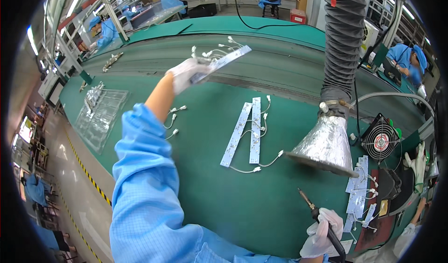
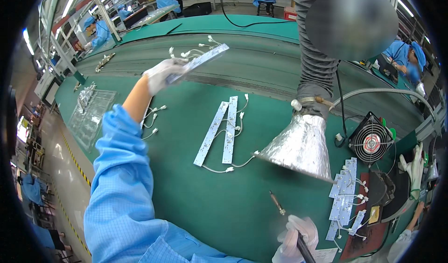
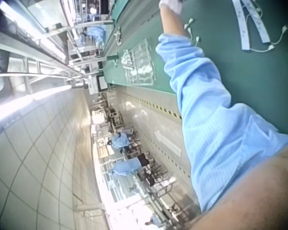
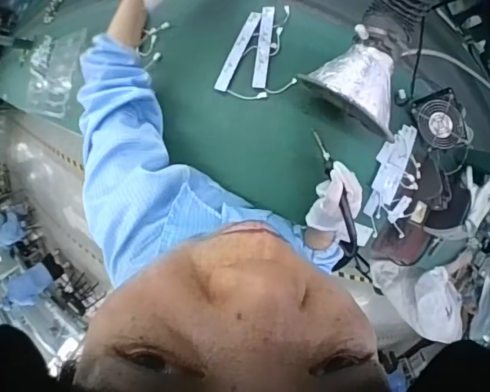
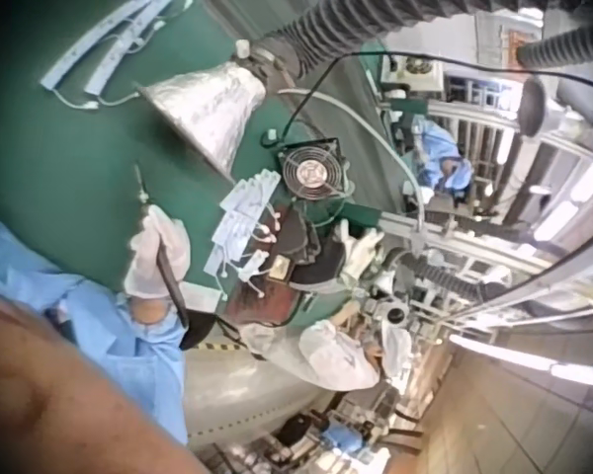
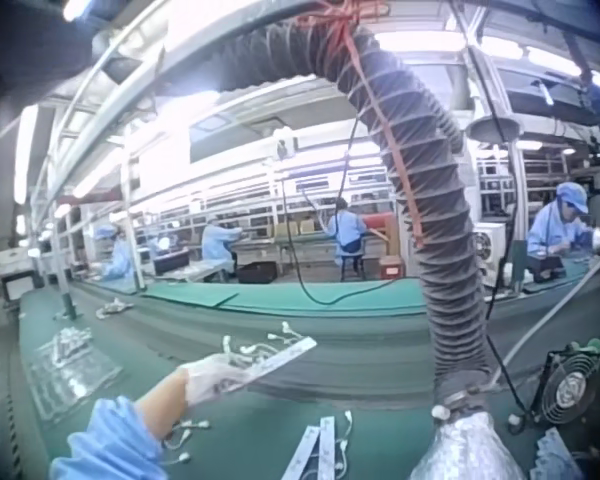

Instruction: Soldering wire connections onto small LED circuit board strips at a manual assembly station.

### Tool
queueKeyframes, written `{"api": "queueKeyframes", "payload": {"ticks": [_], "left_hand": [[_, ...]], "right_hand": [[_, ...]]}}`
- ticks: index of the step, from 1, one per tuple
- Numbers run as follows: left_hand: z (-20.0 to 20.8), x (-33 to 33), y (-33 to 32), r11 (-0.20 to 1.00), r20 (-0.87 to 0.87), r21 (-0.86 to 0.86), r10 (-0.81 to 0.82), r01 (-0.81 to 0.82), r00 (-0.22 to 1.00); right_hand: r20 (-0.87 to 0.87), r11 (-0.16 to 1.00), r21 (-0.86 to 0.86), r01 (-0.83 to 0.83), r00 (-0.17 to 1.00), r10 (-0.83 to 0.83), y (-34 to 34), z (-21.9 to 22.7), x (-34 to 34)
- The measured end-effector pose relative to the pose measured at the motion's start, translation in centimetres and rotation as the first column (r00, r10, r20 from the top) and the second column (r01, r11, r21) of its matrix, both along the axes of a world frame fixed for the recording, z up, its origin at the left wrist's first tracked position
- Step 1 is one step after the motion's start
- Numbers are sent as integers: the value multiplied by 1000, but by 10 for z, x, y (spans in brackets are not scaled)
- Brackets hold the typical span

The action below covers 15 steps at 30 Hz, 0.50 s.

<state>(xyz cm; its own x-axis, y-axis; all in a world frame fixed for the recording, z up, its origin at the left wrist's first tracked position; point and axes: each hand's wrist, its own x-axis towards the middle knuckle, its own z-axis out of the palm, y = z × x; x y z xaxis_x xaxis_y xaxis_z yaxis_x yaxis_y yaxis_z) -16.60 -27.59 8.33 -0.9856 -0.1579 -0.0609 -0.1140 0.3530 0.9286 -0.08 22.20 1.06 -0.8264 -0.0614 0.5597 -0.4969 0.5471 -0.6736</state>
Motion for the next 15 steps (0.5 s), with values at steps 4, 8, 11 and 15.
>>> {"api": "queueKeyframes", "payload": {"ticks": [4,8,11,15], "left_hand": [[17,101,-9,970,24,216,-121,113,992],[20,190,-5,918,153,376,-195,126,969],[18,225,1,928,257,301,-300,219,918],[16,257,26,850,472,-93,-420,518,775]], "right_hand": [[223,992,-80,-97,968,113,11,3,10],[-124,987,117,-107,985,121,0,9,4],[-20,993,-63,-97,995,96,-4,10,11],[-8,980,-150,-134,991,134,-3,1,9]]}}
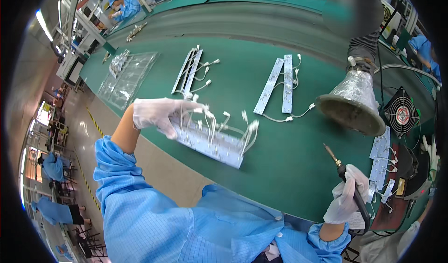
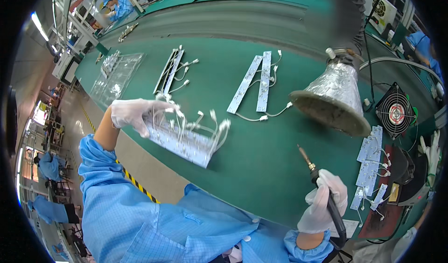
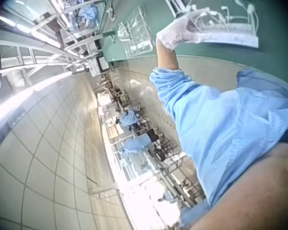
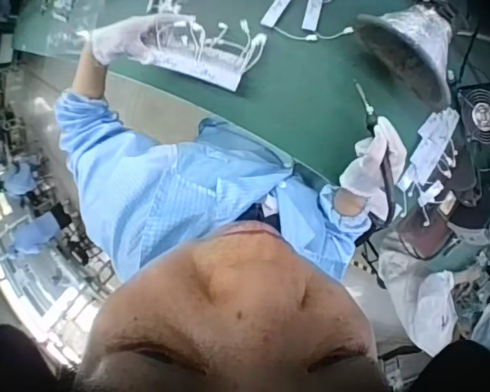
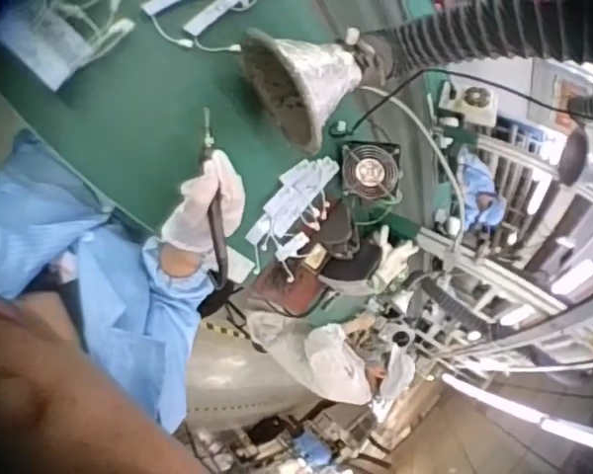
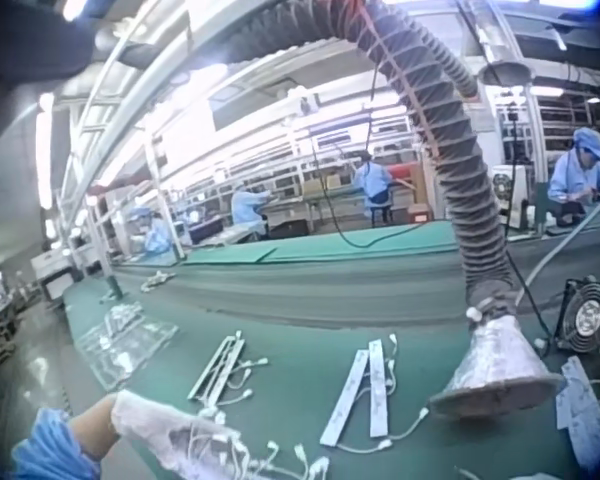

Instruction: Soldering wire connections onto small LED circuit board strips at a manual assembly station.

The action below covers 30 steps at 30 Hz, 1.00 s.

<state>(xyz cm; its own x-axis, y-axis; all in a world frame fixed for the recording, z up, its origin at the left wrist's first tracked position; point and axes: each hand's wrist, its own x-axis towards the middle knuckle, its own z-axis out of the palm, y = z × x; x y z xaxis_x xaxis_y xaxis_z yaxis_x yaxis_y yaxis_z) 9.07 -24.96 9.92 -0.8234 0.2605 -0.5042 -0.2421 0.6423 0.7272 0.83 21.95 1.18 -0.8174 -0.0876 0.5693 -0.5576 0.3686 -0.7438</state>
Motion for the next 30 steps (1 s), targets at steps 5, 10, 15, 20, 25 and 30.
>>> {"api": "queueKeyframes", "payload": {"ticks": [5,10,15,20,25,30], "left_hand": [[-22,23,46,917,-19,-397,-65,52,998],[-26,31,78,407,-144,-911,-448,58,882],[-36,31,94,277,-285,-949,-556,-149,780],[-58,17,96,308,-566,-819,-568,-484,597],[-49,25,124,679,-659,-473,150,-562,736],[-47,51,145,670,-388,205,725,-714,569]], "right_hand": [[88,995,-91,34,996,-26,-6,0,-2],[-304,924,380,51,950,73,11,-8,-8],[-353,935,351,54,932,79,10,-10,-11],[-311,935,353,44,948,73,17,-14,-3],[-514,909,396,129,851,103,6,-3,-9],[-476,923,373,90,873,107,8,1,-12]]}}
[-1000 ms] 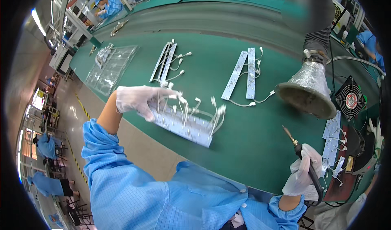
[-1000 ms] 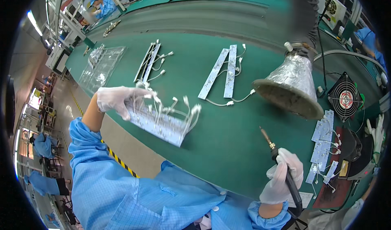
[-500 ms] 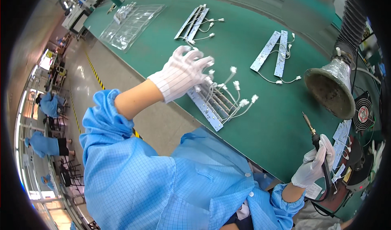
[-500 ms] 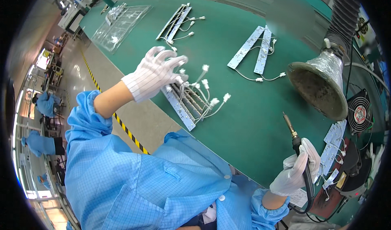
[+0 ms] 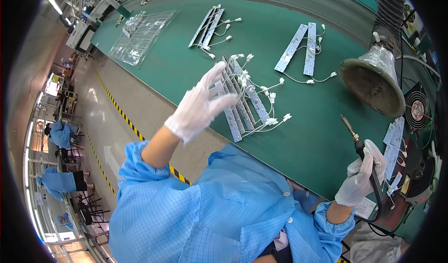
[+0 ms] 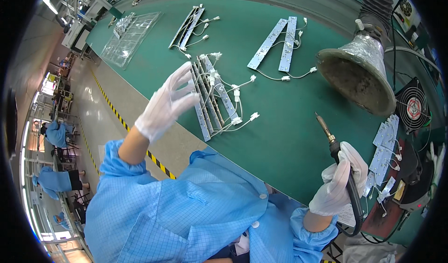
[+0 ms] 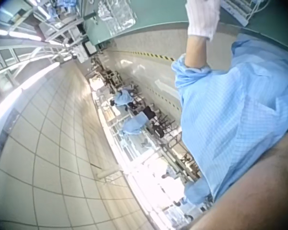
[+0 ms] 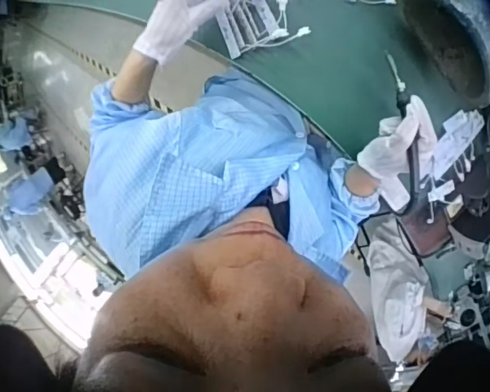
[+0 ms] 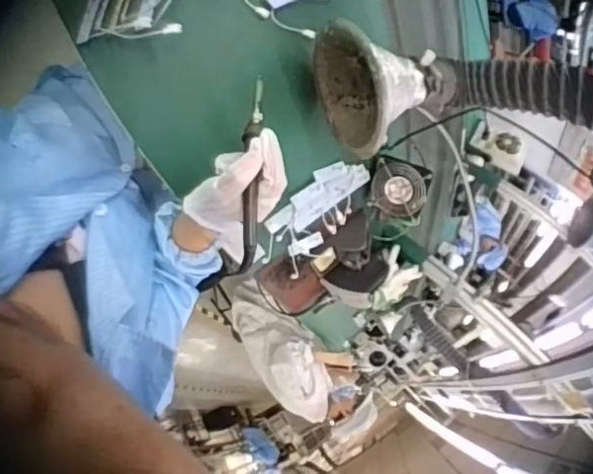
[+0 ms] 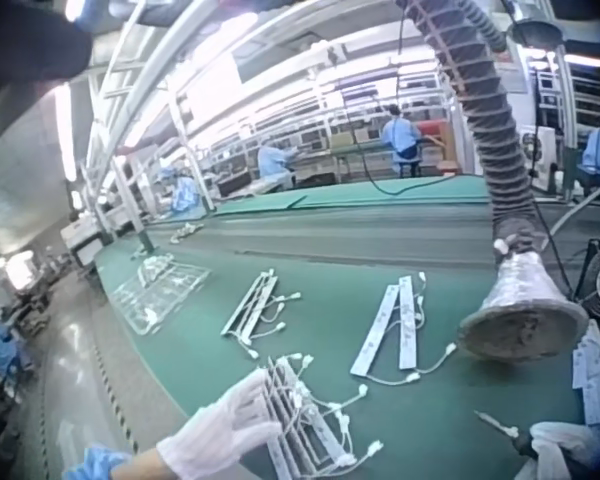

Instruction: Soldering wire connections onto small LED circuit board strips at a manual assembly station.

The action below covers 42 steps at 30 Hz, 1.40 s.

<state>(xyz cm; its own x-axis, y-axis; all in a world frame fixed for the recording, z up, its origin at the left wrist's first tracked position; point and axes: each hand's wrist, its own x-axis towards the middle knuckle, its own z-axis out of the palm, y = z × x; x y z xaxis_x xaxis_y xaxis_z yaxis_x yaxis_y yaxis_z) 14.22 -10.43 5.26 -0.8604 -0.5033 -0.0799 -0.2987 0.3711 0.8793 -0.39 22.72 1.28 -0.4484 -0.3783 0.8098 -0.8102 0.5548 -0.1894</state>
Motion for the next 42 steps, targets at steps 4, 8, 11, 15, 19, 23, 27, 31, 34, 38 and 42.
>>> {"api": "queueKeyframes", "payload": {"ticks": [4,8,11,15,19,23,27,31,34,38,42], "left_hand": [[-8,14,51,791,162,-582,-112,187,980],[-28,-23,89,664,288,-724,48,185,956],[-53,-31,86,553,214,-824,105,122,971],[-62,-27,72,509,78,-860,60,37,995],[-63,-27,53,559,-186,-817,-22,-142,982],[-55,-51,24,726,-346,-661,-69,-191,936],[-53,-111,-16,649,-384,-749,-261,-133,886],[-45,-157,-36,550,109,-765,-404,336,908],[-18,-155,-47,749,85,-349,-573,563,815],[-24,-129,-59,952,-341,98,-240,289,909],[-56,-138,-59,917,-160,-325,187,-230,969]], "right_hand": [[-71,998,58,15,997,-11,-1,-2,2],[-102,994,101,51,994,-41,-1,-3,6],[-51,997,67,27,998,-24,-1,-2,5],[-7,998,36,59,998,-59,-1,-7,7],[59,998,-56,-10,998,13,2,-7,4],[602,865,-478,152,774,197,-7,-5,19],[478,893,-443,80,864,159,-5,-11,14],[579,802,-589,96,743,336,-13,6,20],[619,827,-548,126,727,299,-12,11,21],[646,883,-444,153,738,197,-13,12,18],[268,981,-193,-39,959,91,-7,-1,4]]}}
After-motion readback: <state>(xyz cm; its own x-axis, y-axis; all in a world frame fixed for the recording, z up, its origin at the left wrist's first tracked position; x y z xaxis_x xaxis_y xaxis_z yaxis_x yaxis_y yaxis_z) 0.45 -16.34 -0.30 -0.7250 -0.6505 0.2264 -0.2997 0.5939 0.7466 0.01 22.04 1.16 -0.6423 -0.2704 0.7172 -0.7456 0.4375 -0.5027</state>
